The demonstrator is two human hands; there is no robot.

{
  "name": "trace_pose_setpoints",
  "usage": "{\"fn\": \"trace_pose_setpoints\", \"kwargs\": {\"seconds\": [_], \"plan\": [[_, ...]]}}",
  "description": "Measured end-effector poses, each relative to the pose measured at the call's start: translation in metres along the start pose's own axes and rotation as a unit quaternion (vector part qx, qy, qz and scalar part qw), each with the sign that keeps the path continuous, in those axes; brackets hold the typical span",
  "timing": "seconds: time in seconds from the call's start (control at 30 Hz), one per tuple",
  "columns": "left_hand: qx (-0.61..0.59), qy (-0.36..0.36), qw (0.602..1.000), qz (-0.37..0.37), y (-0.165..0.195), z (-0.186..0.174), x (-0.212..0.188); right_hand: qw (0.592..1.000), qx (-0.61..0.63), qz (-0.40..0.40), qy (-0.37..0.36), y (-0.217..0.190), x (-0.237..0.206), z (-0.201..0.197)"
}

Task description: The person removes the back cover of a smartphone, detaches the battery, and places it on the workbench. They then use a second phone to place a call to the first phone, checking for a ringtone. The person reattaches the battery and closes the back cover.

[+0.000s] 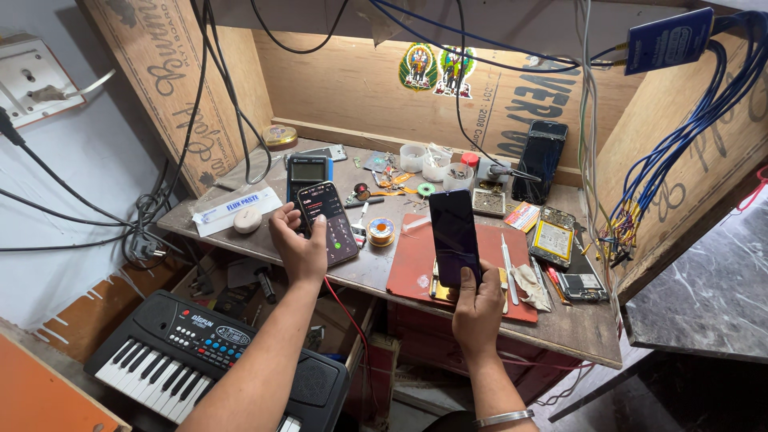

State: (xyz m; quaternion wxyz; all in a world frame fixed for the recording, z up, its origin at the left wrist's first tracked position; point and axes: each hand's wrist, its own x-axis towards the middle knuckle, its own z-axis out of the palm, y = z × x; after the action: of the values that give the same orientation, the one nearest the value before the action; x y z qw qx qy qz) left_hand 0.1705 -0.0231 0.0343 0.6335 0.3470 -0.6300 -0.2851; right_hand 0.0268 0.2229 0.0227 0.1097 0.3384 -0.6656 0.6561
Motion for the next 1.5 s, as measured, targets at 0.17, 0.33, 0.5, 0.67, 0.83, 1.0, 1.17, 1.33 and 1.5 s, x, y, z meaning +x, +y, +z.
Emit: {"fn": "trace_pose_setpoints", "kwargs": {"seconds": [0.17,0.33,0.5,0.67,0.83,1.0,1.17,1.33,1.5], "plan": [[0.039,0.029,0.999,-0.024,-0.007,0.003,0.011,0.999,0.024,0.043,-0.007,0.000,0.001,0.000],[0.158,0.059,0.984,-0.048,-0.004,0.005,0.024,1.000,-0.013,0.004,-0.005,0.000,0.000,0.000],[0.196,0.051,0.979,-0.029,0.004,0.014,0.029,0.999,0.024,0.046,-0.015,-0.002,0.002,0.001],[0.190,0.058,0.980,-0.013,-0.001,0.016,0.028,0.998,0.037,0.045,-0.014,-0.003,0.003,0.001],[0.174,0.059,0.983,-0.009,-0.006,0.014,0.026,0.999,0.013,0.031,-0.013,0.000,0.002,0.001],[0.197,0.045,0.979,-0.015,-0.002,0.013,0.029,0.999,0.011,0.030,-0.008,0.000,0.002,0.000],[0.181,0.033,0.983,-0.024,-0.001,0.013,0.028,0.999,0.030,0.042,-0.009,0.000,0.003,0.001],[0.158,0.041,0.986,-0.018,-0.010,0.007,0.024,0.999,0.017,0.028,-0.009,0.001,0.002,0.001],[0.134,0.036,0.990,-0.030,-0.019,-0.004,0.015,0.998,0.041,0.051,-0.016,0.000,0.003,0.001]]}}
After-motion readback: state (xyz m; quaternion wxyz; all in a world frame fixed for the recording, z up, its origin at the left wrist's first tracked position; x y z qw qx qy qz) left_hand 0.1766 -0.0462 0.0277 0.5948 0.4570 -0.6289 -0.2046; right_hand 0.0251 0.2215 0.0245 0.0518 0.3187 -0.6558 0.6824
